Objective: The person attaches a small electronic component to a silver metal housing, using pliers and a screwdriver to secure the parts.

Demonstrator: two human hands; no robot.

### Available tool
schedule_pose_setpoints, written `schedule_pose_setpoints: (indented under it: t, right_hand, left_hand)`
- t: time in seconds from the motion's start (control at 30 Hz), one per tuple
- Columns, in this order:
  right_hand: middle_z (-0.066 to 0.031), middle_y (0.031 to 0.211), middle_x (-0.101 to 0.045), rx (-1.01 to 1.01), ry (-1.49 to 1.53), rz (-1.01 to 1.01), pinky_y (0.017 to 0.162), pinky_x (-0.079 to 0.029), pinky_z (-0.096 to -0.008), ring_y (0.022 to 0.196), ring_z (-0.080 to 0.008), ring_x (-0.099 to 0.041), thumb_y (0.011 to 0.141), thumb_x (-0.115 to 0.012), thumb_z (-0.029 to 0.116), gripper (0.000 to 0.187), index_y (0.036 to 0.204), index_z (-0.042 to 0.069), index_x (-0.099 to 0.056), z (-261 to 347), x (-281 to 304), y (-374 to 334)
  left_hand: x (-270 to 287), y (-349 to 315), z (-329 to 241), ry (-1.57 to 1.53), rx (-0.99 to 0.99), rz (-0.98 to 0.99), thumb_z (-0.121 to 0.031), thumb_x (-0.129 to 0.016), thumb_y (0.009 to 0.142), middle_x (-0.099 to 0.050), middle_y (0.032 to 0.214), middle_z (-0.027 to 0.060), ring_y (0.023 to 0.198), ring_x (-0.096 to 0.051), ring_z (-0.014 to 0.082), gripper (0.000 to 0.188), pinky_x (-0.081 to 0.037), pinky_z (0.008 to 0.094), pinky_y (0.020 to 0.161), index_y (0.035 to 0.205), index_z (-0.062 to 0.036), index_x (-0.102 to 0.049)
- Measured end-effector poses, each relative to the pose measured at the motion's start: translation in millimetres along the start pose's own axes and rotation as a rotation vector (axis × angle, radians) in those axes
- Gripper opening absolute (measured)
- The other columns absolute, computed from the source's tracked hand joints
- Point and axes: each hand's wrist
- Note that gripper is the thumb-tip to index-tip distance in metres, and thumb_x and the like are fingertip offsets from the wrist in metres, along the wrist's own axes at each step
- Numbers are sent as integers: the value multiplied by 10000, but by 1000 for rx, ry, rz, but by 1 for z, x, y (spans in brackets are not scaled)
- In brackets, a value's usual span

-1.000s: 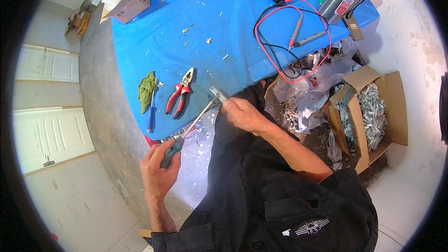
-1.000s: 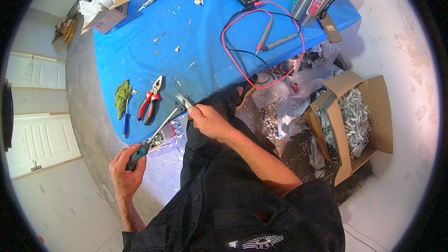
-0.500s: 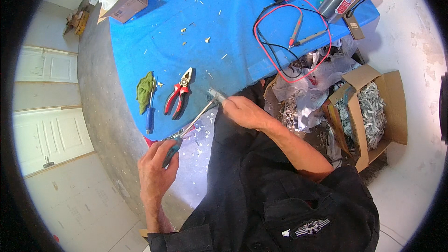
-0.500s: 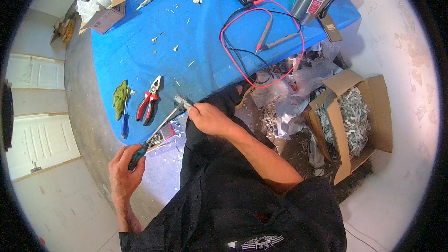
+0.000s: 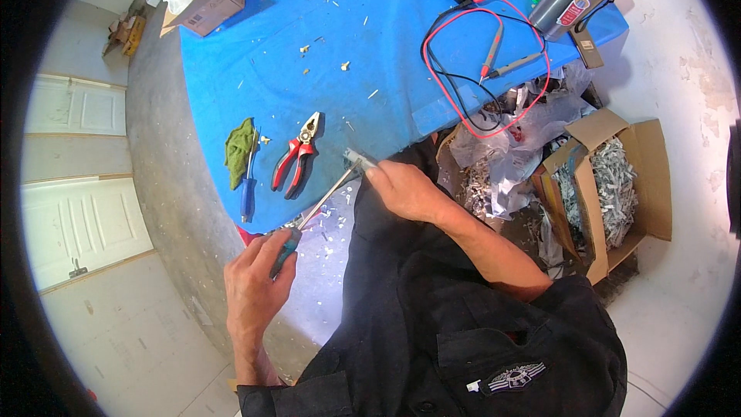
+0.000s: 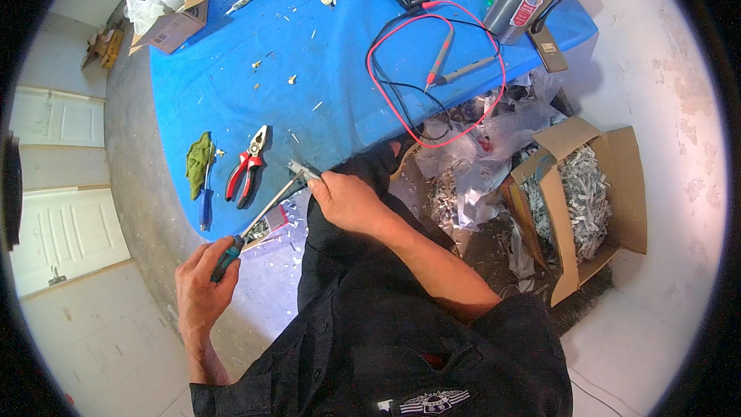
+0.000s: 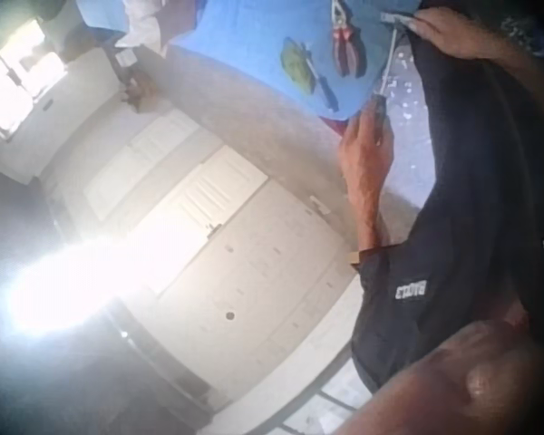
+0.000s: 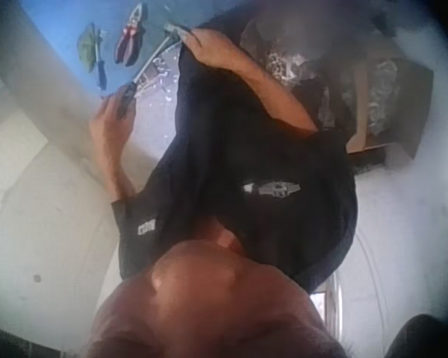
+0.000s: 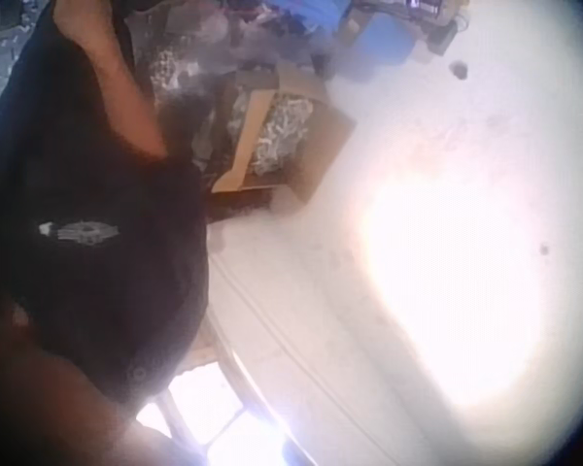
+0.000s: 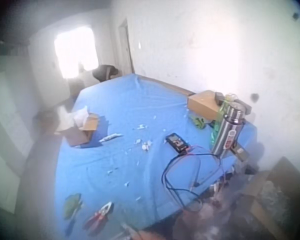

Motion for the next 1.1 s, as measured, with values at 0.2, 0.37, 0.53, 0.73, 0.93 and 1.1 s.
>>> schedule_pose_setpoints:
  t: [0.2,0.37,0.53,0.73,0.93,1.1]
  right_hand:
    - [-340,885,-661,-13,-2,28,755,-491,-597,888,-543,-643,1086,-496,388,488,912,-45,-638,-1,0,2]
    - [-340,869,-639,-7,79,97,721,-484,-557,857,-539,-637,1090,-492,377,502,902,-67,-635,-5,4,8]
    - [-337,864,-621,4,113,124,703,-475,-542,837,-530,-632,1091,-494,359,478,914,-62,-632,-2,7,9]
    - [-332,871,-640,46,60,62,716,-479,-555,860,-535,-636,1085,-507,371,480,914,-56,-643,-4,2,8]
    - [-336,915,-671,-27,31,26,761,-496,-578,914,-539,-646,1070,-530,401,491,932,-49,-667,0,-1,5]
    - [-339,911,-674,-28,-2,25,774,-499,-590,906,-542,-650,1062,-545,409,495,940,-54,-671,-1,0,5]
  left_hand:
    - [-15,-4,25,-103,33,-36,-33,-810,813,-749,947,156,785,-746,272,329,-577,348,715,1135,-34,-742]
    - [-27,-7,44,-198,76,-46,-42,-818,815,-761,920,142,784,-730,200,336,-567,331,722,1142,-13,-749]
    - [-41,-12,69,-428,200,12,-65,-812,841,-728,841,52,751,-637,98,341,-509,269,674,1164,20,-744]
    - [-37,-13,61,-536,289,17,-67,-807,847,-721,839,28,735,-616,84,330,-494,251,668,1159,20,-746]
    - [-16,-8,21,-208,111,-49,-24,-807,816,-765,925,145,807,-737,202,333,-562,316,732,1143,-10,-752]
    - [-14,-12,14,-147,74,-57,-24,-807,815,-762,957,169,813,-752,260,311,-576,340,731,1120,-13,-753]
Point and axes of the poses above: each hand's wrist, its own y-axis towards the middle knuckle, its own x-axis out of the back of the hand, z = x × y
